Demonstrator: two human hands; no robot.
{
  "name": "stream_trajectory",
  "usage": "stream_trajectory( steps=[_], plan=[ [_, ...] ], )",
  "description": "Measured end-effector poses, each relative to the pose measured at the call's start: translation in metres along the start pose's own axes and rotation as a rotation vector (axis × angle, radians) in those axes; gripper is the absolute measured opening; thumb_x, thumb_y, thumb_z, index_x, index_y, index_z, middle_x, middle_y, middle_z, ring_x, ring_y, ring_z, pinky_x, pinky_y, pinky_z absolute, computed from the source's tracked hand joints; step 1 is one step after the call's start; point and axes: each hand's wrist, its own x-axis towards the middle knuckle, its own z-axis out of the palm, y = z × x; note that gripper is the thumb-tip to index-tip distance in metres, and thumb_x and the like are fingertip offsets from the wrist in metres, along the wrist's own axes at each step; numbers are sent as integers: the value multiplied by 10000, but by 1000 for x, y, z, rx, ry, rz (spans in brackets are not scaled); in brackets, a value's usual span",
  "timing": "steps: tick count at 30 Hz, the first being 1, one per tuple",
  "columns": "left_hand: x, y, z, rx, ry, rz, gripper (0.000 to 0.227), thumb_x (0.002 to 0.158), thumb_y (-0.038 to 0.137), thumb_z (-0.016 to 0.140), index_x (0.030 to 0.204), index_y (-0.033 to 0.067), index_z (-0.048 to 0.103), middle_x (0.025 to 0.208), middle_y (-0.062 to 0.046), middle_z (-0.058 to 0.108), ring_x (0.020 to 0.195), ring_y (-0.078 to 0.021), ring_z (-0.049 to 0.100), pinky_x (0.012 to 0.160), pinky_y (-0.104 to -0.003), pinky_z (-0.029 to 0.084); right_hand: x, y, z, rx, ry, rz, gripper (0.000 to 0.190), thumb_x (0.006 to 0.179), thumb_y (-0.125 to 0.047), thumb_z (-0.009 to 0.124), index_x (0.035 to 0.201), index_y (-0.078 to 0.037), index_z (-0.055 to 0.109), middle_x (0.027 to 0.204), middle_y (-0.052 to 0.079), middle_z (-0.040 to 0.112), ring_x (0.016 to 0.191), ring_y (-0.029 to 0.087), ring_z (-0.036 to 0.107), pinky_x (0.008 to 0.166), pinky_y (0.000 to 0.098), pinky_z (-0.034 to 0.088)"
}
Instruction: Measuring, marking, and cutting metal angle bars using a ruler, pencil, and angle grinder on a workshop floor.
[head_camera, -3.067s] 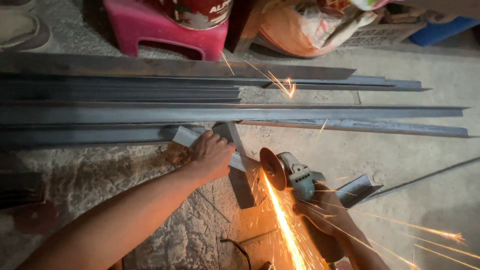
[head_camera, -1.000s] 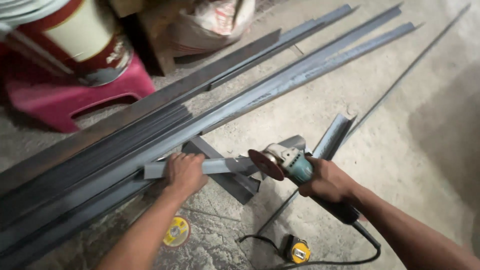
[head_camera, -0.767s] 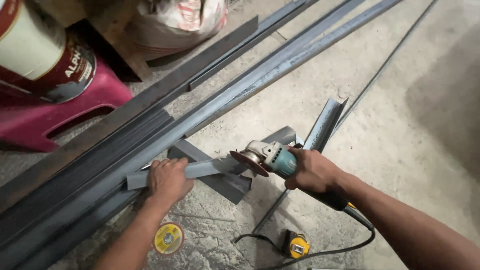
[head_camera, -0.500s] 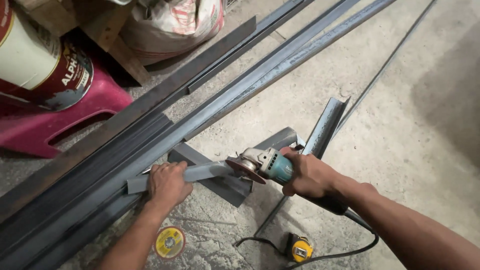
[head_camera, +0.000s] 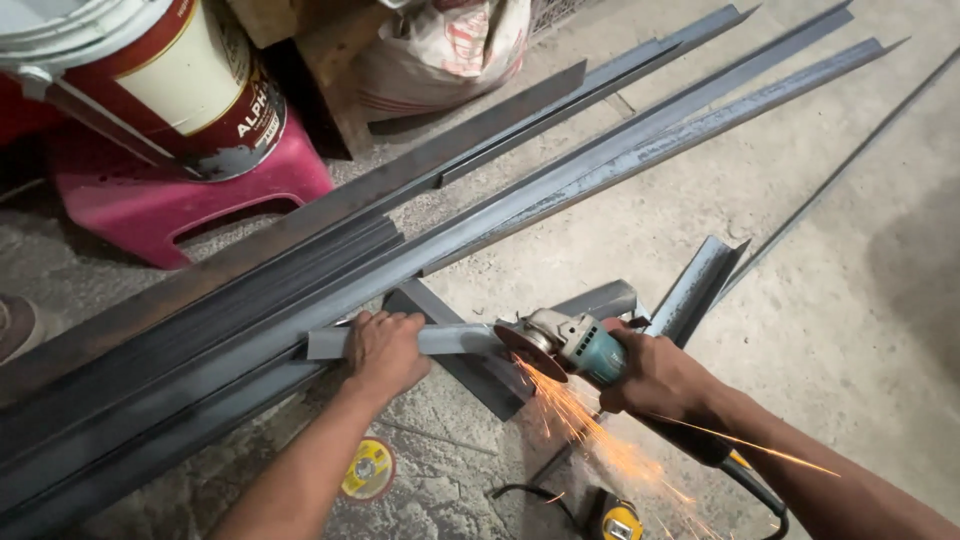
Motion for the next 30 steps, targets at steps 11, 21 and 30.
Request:
stream_trajectory(
  steps=[11, 21, 30],
  plan=[
    [4, -5, 13, -13, -21, -11, 242, 772, 361, 682, 847, 131, 698, 835, -124, 718, 898, -354, 707, 879, -478, 445, 23, 32, 9, 32, -68, -165, 809, 589, -454, 893, 1197, 39, 688, 1086, 324, 760, 1155, 505, 689, 1019, 570, 525],
    [0, 3, -6, -41, -121, -1, 288, 824, 253, 715, 1048, 71, 719, 945, -171, 729, 953, -375, 699, 944, -510, 419, 47, 63, 23, 106, 45, -197, 801, 533, -420, 901, 1190, 6, 736, 1039, 285, 771, 1101, 468, 719, 982, 555, 539],
    [11, -12, 25, -10, -131, -7, 415, 821, 471, 717, 1043, 121, 728, 967, -134, 735, 961, -331, 703, 927, -500, 437, 20, 33, 16, 9, 45, -161, 776, 563, -416, 969, 1174, 3, 740, 1042, 245, 799, 1109, 401, 746, 975, 495, 577]
  ],
)
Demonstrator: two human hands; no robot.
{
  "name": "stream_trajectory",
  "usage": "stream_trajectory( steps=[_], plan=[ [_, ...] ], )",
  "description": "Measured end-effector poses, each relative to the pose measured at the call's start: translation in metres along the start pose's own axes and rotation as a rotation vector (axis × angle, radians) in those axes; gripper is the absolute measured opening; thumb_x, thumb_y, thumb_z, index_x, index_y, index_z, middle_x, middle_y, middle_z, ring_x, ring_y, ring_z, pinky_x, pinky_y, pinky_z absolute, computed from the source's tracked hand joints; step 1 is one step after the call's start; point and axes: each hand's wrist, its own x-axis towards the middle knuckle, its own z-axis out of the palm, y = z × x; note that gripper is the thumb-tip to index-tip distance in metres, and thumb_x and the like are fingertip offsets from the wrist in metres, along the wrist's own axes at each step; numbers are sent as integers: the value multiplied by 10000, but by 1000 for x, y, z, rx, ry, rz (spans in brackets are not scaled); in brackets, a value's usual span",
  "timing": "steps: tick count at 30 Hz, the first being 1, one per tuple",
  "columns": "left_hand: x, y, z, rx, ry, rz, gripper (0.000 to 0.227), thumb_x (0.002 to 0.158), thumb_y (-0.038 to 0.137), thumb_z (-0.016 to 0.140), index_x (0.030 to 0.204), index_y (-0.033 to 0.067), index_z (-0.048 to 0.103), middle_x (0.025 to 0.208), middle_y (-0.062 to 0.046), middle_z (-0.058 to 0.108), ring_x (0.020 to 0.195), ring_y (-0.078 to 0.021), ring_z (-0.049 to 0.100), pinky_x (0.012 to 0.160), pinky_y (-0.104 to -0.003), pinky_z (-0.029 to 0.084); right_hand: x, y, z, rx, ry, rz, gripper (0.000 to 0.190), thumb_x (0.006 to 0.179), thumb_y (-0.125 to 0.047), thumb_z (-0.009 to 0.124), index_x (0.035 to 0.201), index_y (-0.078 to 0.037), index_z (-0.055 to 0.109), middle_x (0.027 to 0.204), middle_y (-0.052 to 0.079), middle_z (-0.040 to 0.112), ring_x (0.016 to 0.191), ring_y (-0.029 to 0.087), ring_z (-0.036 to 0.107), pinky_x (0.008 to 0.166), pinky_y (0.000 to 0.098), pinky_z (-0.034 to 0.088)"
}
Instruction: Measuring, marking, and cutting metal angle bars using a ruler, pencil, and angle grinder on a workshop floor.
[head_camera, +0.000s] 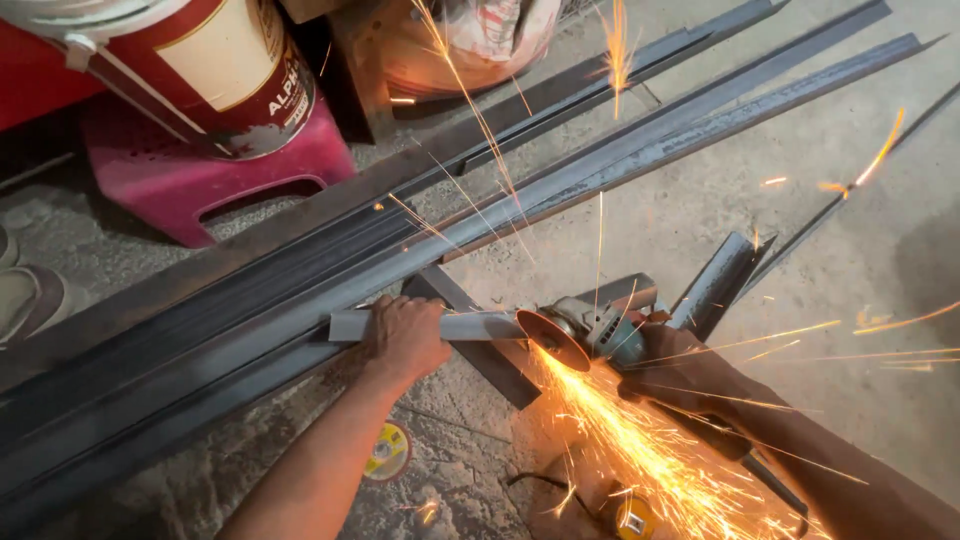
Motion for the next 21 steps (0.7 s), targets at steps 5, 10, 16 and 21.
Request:
stream_trajectory(
  steps=[5, 10, 16, 21],
  plan=[
    [-13, 11, -27, -96, 2, 1, 405, 862, 369, 697, 1125, 63, 732, 1017, -186, 745, 1001, -387, 699, 942, -511, 429, 29, 34, 18, 72, -39, -106, 704, 623, -400, 910, 1158, 26, 744, 1081, 299, 768, 1137, 496, 699, 985, 572, 551],
    [-14, 6, -26, -154, -50, 13, 536, 892, 356, 699, 1341, 69, 644, 1188, -230, 705, 1174, -417, 664, 1093, -559, 403, 14, 14, 5, -59, -48, 132, 799, 555, -428, 925, 1254, -102, 716, 1112, 184, 794, 1165, 377, 724, 1043, 471, 553],
    [-15, 7, -35, -129, -81, 43, 619, 918, 366, 707, 1390, -14, 583, 1232, -277, 672, 1191, -456, 648, 1127, -605, 378, 7, -2, -4, -124, -70, 118, 893, 551, -507, 912, 1340, -169, 662, 1164, 135, 776, 1201, 331, 707, 1075, 436, 546],
    [-4, 1, -14, -59, -50, 36, 605, 909, 432, 692, 1361, 34, 625, 1173, -236, 702, 1121, -435, 679, 1062, -610, 410, 25, 27, 8, 49, -55, -15, 785, 575, -404, 908, 1238, -34, 708, 1090, 243, 777, 1154, 435, 710, 1018, 509, 545]
  ],
)
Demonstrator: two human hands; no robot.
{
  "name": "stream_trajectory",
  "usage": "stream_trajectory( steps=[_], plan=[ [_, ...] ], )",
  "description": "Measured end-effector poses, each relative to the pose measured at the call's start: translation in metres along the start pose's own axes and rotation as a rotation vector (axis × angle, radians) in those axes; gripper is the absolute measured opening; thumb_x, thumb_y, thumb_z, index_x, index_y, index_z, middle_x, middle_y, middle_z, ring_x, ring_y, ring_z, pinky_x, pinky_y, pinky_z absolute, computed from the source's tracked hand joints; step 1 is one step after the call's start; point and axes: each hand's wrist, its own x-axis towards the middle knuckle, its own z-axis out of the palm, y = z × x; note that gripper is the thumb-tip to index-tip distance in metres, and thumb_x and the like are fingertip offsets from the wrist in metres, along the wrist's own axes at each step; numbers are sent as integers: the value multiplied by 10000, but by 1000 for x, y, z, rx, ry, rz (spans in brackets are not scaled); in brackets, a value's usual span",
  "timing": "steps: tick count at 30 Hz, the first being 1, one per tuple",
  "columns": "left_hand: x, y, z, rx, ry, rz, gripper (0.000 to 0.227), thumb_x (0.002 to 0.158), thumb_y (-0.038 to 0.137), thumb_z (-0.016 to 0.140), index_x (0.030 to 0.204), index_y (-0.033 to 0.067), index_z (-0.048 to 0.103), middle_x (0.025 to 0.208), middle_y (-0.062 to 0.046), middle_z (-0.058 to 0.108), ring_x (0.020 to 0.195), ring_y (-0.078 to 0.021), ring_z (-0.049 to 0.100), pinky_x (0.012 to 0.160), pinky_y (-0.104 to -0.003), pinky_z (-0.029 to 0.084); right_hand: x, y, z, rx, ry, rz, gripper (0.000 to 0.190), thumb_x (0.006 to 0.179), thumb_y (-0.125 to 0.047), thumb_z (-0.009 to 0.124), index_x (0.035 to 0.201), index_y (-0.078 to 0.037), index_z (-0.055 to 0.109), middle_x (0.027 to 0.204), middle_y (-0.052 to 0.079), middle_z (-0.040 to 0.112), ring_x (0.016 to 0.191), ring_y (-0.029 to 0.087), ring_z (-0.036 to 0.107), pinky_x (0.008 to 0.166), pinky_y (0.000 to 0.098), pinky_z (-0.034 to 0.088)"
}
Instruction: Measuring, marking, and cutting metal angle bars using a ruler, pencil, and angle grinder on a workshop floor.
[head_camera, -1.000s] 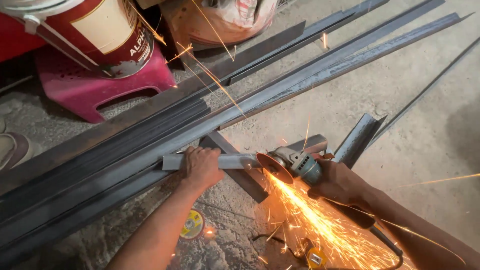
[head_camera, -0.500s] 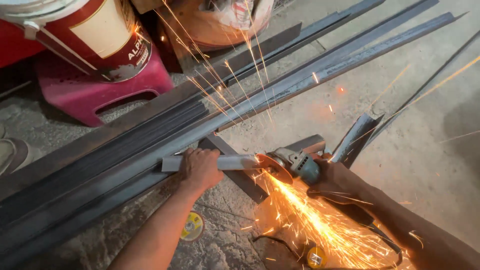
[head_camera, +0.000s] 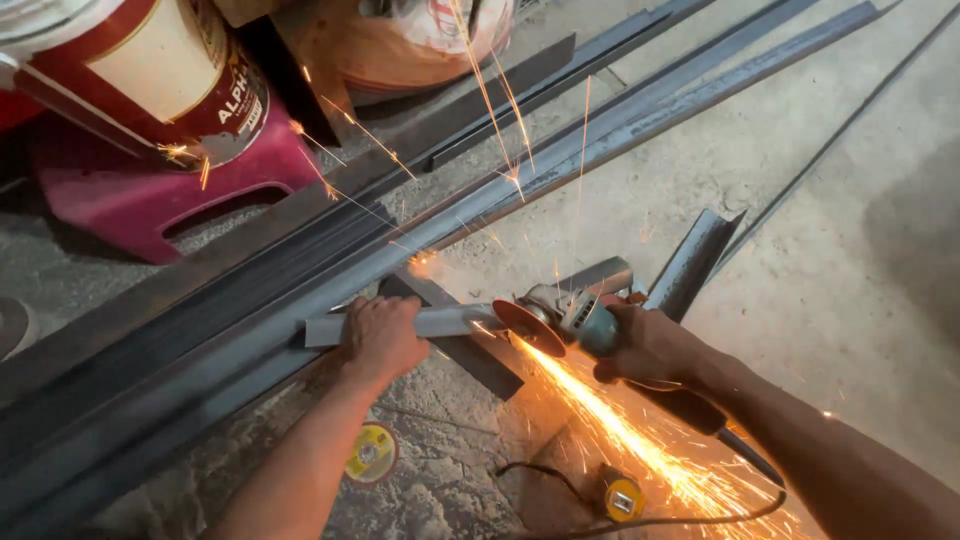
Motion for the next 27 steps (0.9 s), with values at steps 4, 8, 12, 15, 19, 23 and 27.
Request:
stream_trajectory(
  steps=[4, 8, 12, 15, 19, 23, 27],
  plan=[
    [7, -7, 16, 66, 10, -16, 651, 856, 553, 674, 1337, 114, 662, 1152, -189, 733, 1099, -403, 698, 1035, -586, 417, -10, -20, -9, -13, 45, -133, 659, 585, -343, 906, 1137, -23, 741, 998, 220, 798, 1056, 446, 745, 954, 499, 570],
    [1, -2, 4, 5, 16, 16, 625, 901, 489, 666, 1339, 45, 649, 1142, -232, 723, 1081, -451, 685, 1024, -605, 407, 2, 14, -3, 35, 116, -230, 669, 622, -326, 934, 1112, 65, 701, 991, 310, 764, 1047, 512, 718, 939, 545, 550],
    [-4, 7, -7, 46, -8, -27, 608, 893, 496, 656, 1321, 65, 660, 1148, -212, 726, 1084, -429, 687, 1004, -572, 422, 8, 19, 3, -61, 32, -147, 797, 631, -443, 900, 1263, -14, 672, 1055, 223, 782, 1079, 450, 725, 968, 527, 558],
    [-2, 5, -3, 39, -13, -34, 595, 899, 493, 648, 1307, 60, 664, 1149, -221, 724, 1093, -436, 685, 994, -575, 419, -1, 8, 5, 31, 37, -105, 848, 627, -463, 879, 1298, 3, 648, 1062, 217, 798, 1118, 447, 717, 1007, 543, 542],
    [-3, 5, -5, 55, -30, -40, 601, 908, 514, 645, 1305, 64, 677, 1138, -219, 727, 1073, -434, 685, 996, -557, 430, -16, -2, -3, -106, 8, -31, 973, 587, -574, 908, 1355, -63, 599, 1189, 205, 753, 1195, 429, 676, 1073, 545, 509],
    [-8, 14, -16, 40, -29, -51, 597, 923, 482, 664, 1348, 62, 646, 1159, -213, 722, 1116, -430, 674, 1015, -567, 404, 0, 11, 11, -54, 28, 0, 796, 557, -431, 898, 1243, -84, 692, 1138, 204, 762, 1180, 437, 683, 1059, 536, 513],
    [-5, 16, -11, 73, -12, -67, 377, 831, 311, 678, 1134, 88, 707, 1053, -194, 742, 1076, -440, 680, 981, -536, 417, 21, 49, 15, -252, 167, -475, 304, 720, -403, 835, 884, -148, 817, 793, 37, 749, 872, 210, 745, 871, 275, 538]
  ],
)
